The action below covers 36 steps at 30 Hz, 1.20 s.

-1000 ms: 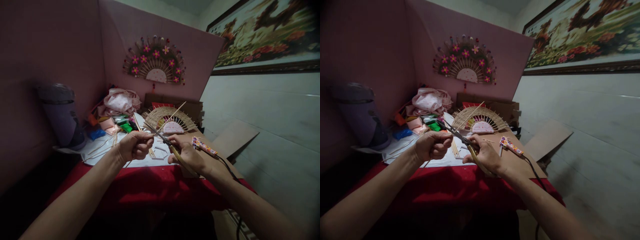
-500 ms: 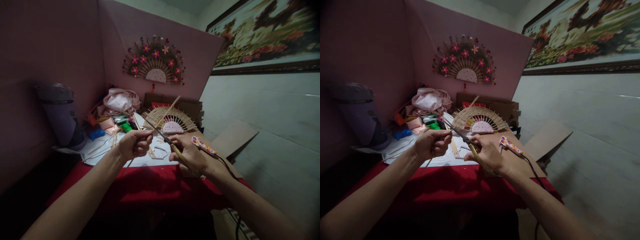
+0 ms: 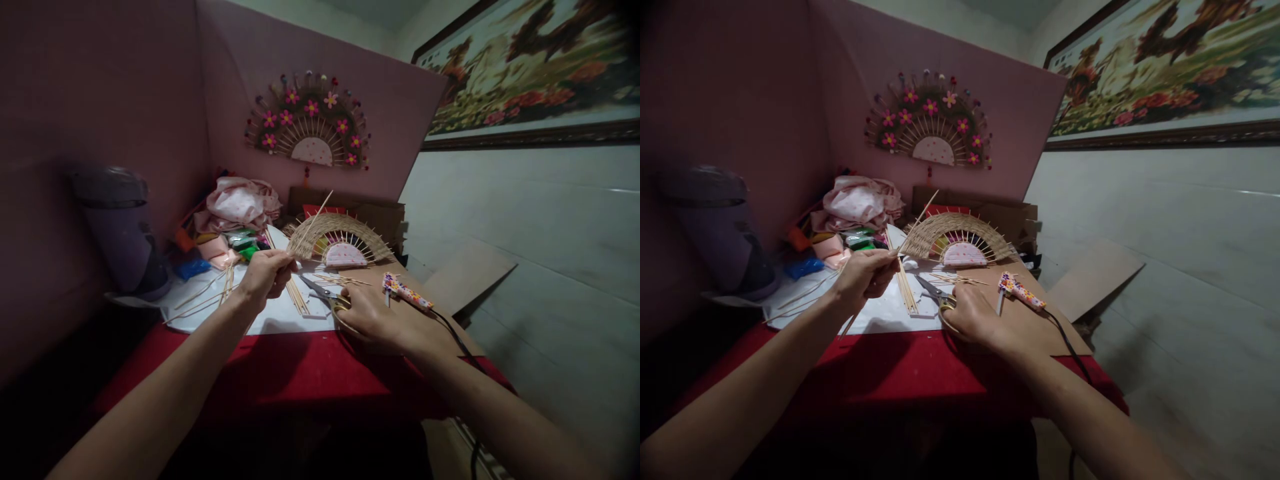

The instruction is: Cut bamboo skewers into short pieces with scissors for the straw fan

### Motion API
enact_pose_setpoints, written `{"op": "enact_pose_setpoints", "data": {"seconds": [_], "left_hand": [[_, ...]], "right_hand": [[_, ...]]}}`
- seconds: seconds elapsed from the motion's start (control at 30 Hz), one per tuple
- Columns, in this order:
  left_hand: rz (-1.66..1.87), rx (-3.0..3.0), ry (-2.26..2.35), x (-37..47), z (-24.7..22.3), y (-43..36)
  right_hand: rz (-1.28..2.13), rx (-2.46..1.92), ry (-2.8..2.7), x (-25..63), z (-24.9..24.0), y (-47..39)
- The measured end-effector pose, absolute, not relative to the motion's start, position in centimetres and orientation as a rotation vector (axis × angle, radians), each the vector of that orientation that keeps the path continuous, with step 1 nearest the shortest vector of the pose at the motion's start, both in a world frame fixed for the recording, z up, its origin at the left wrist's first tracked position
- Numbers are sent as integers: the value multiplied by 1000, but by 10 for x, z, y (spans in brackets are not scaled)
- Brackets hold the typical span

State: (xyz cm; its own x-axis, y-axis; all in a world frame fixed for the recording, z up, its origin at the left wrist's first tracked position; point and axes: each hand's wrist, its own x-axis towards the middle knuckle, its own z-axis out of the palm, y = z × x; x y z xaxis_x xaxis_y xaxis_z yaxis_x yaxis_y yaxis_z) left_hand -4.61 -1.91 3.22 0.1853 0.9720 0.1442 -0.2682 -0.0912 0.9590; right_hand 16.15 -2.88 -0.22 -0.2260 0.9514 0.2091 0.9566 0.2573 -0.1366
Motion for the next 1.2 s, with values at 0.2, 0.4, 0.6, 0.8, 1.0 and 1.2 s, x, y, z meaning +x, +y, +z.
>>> {"op": "enact_pose_setpoints", "data": {"seconds": [0.2,0.4,0.6,0.8,1.0,1.2], "left_hand": [[1284,1381,953,-42,32,-23],[1415,1904,1227,-39,27,-27],[1395,2334,1349,-37,23,-32],[1290,2546,1480,-37,22,-34],[1241,2598,1573,-36,22,-35],[1197,2570,1646,-37,21,-32]], "right_hand": [[-326,-1841,-2452,148,7,-42],[-419,-1669,-2442,151,27,-51],[-774,-1059,-2126,140,46,-57],[-782,-1035,-2280,140,51,-40],[-682,-1036,-2327,143,52,-31],[-638,-1089,-2395,138,55,-31]]}}
